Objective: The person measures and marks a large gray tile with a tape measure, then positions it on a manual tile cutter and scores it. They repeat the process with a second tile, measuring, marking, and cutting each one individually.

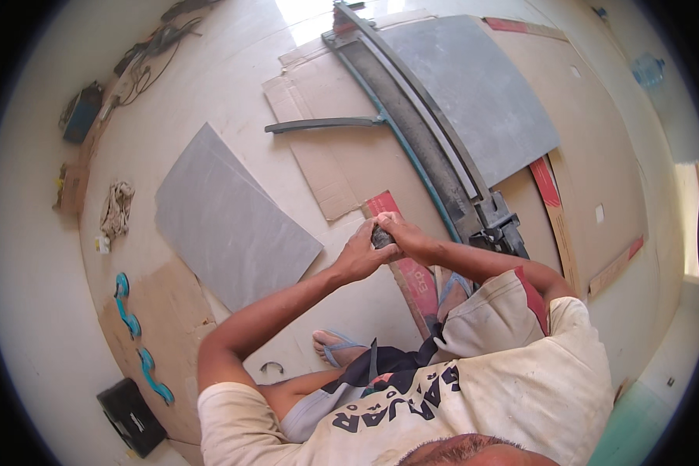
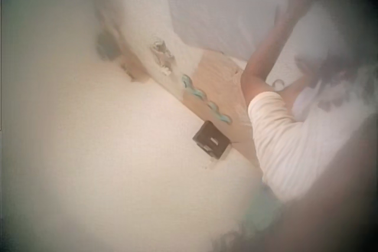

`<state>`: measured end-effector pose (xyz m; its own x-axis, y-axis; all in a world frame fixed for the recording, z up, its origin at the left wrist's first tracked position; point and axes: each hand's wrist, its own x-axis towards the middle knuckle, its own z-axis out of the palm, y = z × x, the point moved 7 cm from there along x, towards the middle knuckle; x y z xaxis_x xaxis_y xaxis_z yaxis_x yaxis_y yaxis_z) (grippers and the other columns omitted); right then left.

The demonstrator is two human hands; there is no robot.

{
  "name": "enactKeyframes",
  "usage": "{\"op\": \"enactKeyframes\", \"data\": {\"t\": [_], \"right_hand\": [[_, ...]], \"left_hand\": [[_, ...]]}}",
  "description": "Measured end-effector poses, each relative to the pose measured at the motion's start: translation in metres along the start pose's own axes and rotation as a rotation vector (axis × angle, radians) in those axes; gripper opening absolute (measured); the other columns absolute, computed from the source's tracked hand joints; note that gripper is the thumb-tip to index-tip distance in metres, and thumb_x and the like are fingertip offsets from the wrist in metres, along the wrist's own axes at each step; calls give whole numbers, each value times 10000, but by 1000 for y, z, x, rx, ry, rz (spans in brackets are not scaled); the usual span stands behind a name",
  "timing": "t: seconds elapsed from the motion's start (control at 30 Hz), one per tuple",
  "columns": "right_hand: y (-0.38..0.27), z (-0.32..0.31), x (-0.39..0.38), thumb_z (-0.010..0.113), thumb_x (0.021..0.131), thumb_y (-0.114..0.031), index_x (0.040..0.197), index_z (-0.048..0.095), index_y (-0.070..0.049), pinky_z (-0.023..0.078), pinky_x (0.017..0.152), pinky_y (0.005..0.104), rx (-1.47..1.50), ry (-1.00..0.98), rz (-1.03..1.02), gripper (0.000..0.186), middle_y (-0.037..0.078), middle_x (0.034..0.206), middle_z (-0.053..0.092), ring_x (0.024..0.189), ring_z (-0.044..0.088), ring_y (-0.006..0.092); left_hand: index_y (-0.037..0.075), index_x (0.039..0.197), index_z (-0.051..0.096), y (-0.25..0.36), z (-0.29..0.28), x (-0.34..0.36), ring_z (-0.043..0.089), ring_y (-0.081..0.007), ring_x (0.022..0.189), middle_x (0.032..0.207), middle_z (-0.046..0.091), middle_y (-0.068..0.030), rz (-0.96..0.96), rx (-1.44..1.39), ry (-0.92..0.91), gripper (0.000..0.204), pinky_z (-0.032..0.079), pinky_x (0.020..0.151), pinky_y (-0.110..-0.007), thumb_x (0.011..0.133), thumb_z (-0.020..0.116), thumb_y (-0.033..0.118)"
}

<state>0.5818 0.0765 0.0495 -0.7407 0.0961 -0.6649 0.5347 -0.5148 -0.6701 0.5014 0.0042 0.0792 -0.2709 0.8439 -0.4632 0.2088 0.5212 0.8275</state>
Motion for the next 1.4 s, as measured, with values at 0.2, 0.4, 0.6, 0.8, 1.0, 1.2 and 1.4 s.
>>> {"op": "enactKeyframes", "data": {"t": [0.2,0.4,0.6,0.8,1.0,1.2,1.4], "right_hand": [[-39,-94,-17,552,978,-399,1326,445,-21,553,676,342,-607,144,-121,525,134,1058,620,747,647,194],[-114,-313,-86,638,908,-343,1188,616,-39,521,750,366,-622,1320,-564,414,154,873,706,817,677,209],[30,-458,-71,607,910,-330,1204,588,-1,495,922,469,344,1330,-111,441,171,1022,662,1016,641,314],[43,-450,-25,570,942,-240,1151,530,-5,528,846,437,611,917,-293,317,126,1095,609,926,637,261],[39,-450,-21,577,939,-178,1063,563,-53,502,581,257,491,970,-281,177,57,975,594,788,598,164],[46,-455,-45,554,965,-151,1008,581,-54,483,574,222,491,829,-393,109,42,916,622,759,593,141],[39,-402,-32,569,964,-153,954,544,-58,491,593,257,515,713,-349,99,49,907,596,784,604,168]], "left_hand": [[-16,1341,465,-12,29,33,558,-297,1165,1238,566,-196,16,30,140,833,430,1018,-355,696,816,378],[-30,1321,421,-47,51,49,524,-394,1167,1222,495,-238,40,351,53,813,449,1000,-430,692,775,345],[-29,1322,419,-35,80,50,513,-394,1131,1173,494,-220,160,593,-11,790,462,955,-461,698,769,306],[-24,1319,451,-14,98,52,529,-368,1079,1152,508,-205,235,748,32,793,467,885,-477,704,774,360],[-20,1278,516,-6,82,91,562,-337,1069,1126,552,-214,187,487,202,689,468,884,-456,774,730,398],[-29,1192,577,4,76,187,614,-330,1031,1088,635,-192,-23,-31,244,534,489,904,-405,851,664,372],[-17,1232,549,3,46,264,630,-269,1023,1188,626,-154,-217,-826,296,442,512,871,-406,938,587,311]]}}
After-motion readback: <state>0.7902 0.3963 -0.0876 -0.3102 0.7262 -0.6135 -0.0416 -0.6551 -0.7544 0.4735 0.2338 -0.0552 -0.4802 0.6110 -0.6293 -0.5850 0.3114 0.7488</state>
